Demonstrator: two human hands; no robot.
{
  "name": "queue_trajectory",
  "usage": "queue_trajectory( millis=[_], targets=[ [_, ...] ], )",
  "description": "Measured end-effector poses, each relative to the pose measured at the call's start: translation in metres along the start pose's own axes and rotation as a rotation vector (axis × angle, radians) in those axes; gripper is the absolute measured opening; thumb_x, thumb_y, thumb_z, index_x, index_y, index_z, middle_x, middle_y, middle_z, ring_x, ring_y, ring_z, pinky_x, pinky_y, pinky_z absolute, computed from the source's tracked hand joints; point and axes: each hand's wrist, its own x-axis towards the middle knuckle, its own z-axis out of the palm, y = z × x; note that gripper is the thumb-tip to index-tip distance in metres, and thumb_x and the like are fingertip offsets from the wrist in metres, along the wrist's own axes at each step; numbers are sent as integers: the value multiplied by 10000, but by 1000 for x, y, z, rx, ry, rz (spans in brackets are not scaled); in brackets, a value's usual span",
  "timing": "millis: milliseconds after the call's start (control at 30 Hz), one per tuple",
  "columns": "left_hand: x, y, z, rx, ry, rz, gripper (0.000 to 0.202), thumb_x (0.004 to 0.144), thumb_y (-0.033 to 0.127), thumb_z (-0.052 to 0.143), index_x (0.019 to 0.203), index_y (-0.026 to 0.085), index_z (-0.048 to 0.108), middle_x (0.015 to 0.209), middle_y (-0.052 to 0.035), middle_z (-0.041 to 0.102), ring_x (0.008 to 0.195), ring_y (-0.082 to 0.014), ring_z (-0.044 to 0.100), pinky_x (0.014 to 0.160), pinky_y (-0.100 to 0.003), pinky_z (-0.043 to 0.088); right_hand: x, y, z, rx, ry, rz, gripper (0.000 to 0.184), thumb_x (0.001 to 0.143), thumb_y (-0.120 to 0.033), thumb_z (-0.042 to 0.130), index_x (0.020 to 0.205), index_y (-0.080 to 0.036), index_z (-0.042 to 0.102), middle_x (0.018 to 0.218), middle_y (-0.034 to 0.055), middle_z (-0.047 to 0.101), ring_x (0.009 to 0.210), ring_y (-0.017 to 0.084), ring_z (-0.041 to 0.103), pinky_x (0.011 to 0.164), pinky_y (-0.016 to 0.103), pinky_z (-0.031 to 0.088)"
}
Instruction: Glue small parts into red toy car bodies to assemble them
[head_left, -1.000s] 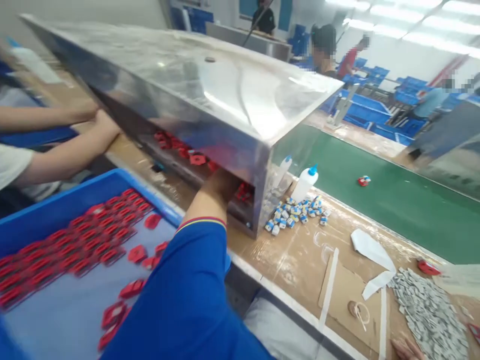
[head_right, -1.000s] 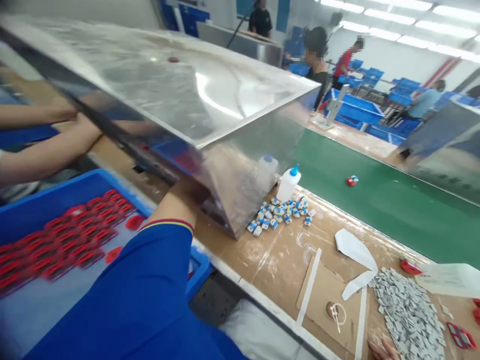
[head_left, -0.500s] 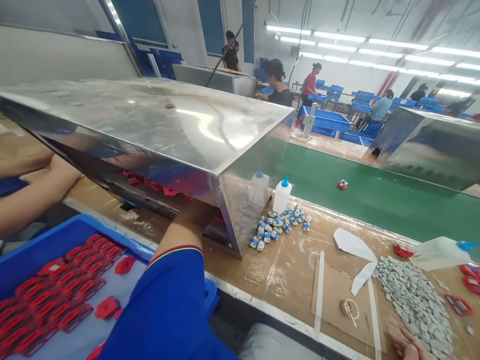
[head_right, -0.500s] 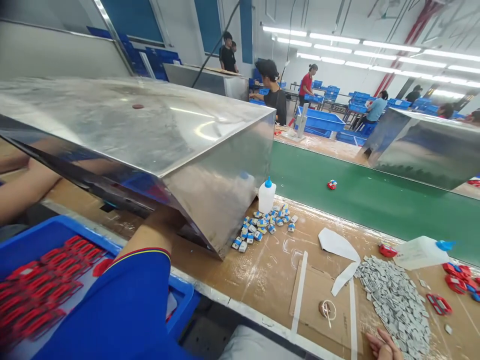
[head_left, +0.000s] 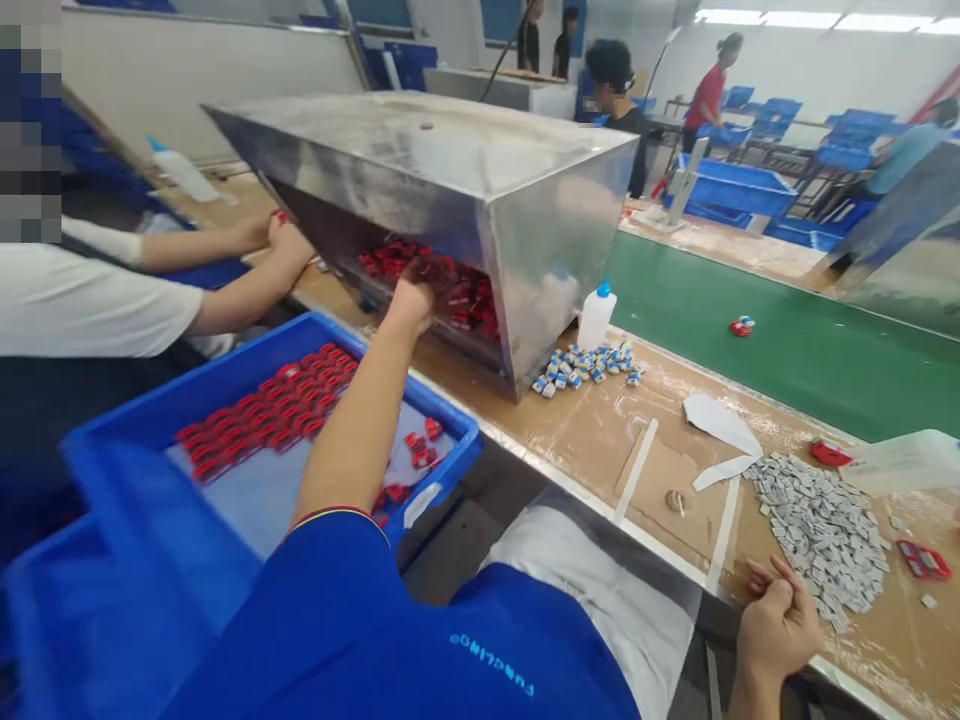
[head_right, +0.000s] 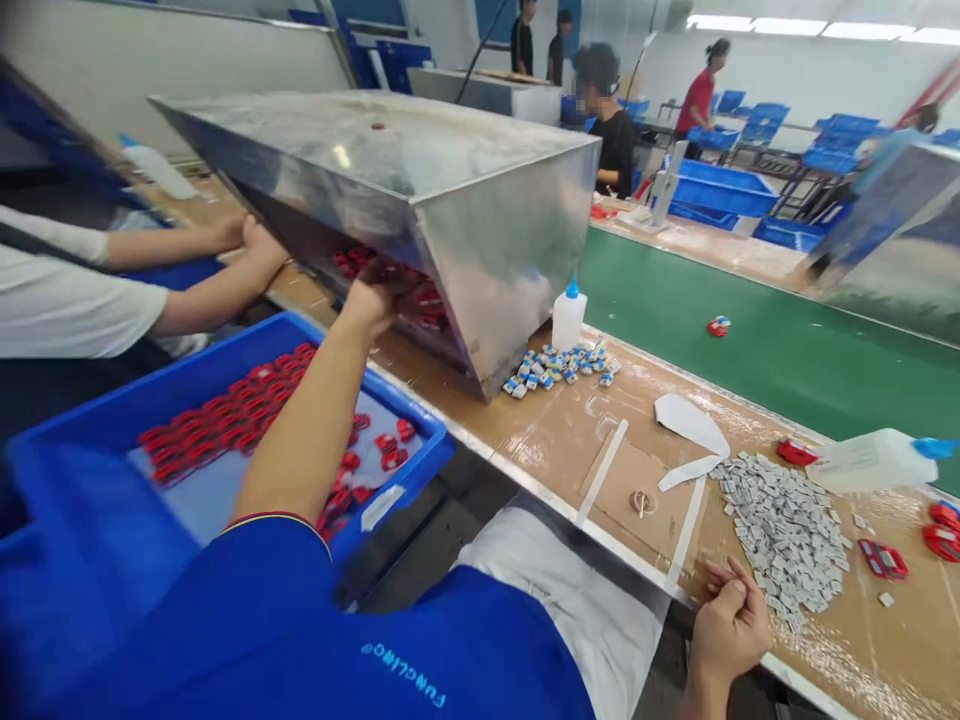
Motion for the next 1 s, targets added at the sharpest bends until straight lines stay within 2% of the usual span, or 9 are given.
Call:
queue_trajectory(
  millis=[67, 167, 267, 400, 500, 667, 800, 900, 1000],
  targets=[
    [-34, 2, -30, 0, 120, -73, 236, 830, 83, 847, 978, 175, 688, 799, 42, 683, 701, -79, 641, 754, -221, 597, 2, -4, 1, 20, -31, -20, 301, 853, -382, 644, 1025, -160, 752, 725, 31, 726, 648, 210, 708, 617, 336, 591],
    [-102, 8, -52, -79, 228, -127, 288, 702, 107, 861, 950, 174, 729, 809, 2, 728, 639, -90, 625, 599, -193, 515, 3, -11, 3, 42, -38, -61, 287, 872, -394, 640, 1011, -167, 747, 718, 34, 716, 631, 213, 688, 592, 346, 571],
    [-168, 7, -42, -141, 179, -75, 418, 665, 202, 878, 1071, 182, 782, 919, -32, 768, 660, -89, 620, 577, -194, 487, 3, -15, 4, 83, -19, -81, 248, 878, -394, 652, 969, -179, 735, 701, 27, 704, 607, 199, 672, 568, 325, 531],
    [-220, -11, 0, -211, -81, -306, 581, 732, 290, 871, 1294, 203, 754, 1000, -54, 777, 698, -94, 623, 596, -198, 490, 2, -16, 4, 88, 16, -83, 279, 897, -442, 650, 966, -182, 721, 693, 16, 691, 595, 194, 662, 565, 325, 512],
    [-231, -37, 33, -225, -251, -457, 606, 748, 309, 904, 1327, 241, 736, 1000, -39, 765, 702, -93, 618, 618, -203, 495, -1, -15, 3, 55, 26, -65, 345, 915, -499, 640, 1003, -176, 725, 706, 18, 707, 598, 191, 664, 583, 332, 523],
    [-232, -91, 75, -179, -465, -605, 488, 721, 367, 1001, 1142, 218, 804, 1001, -40, 757, 767, -105, 620, 663, -213, 483, -5, -22, 1, -6, 55, -39, 430, 948, -581, 613, 1012, -175, 738, 721, 36, 746, 599, 182, 663, 594, 326, 533],
    [-230, -130, 99, -147, -593, -659, 518, 730, 523, 1004, 1079, 198, 803, 954, -45, 767, 790, -119, 647, 676, -214, 483, -3, -38, 6, 17, -145, -83, 413, 989, -566, 646, 1045, -174, 764, 756, 54, 788, 646, 193, 714, 642, 334, 570],
    [-227, -151, 111, -85, -614, -613, 587, 711, 536, 1017, 1119, 195, 770, 976, -49, 772, 880, -150, 705, 780, -240, 551, 1, -45, 17, 51, -254, -130, 383, 1033, -548, 630, 1065, -195, 773, 778, 53, 805, 696, 198, 738, 693, 347, 599],
    [-225, -163, 117, -75, -614, -656, 616, 716, 521, 1021, 1138, 195, 711, 1007, -42, 770, 916, -156, 740, 858, -265, 598, 8, -47, 26, 53, -362, -140, 342, 1066, -513, 604, 1086, -215, 771, 817, 52, 818, 703, 192, 737, 685, 342, 602]
  ],
)
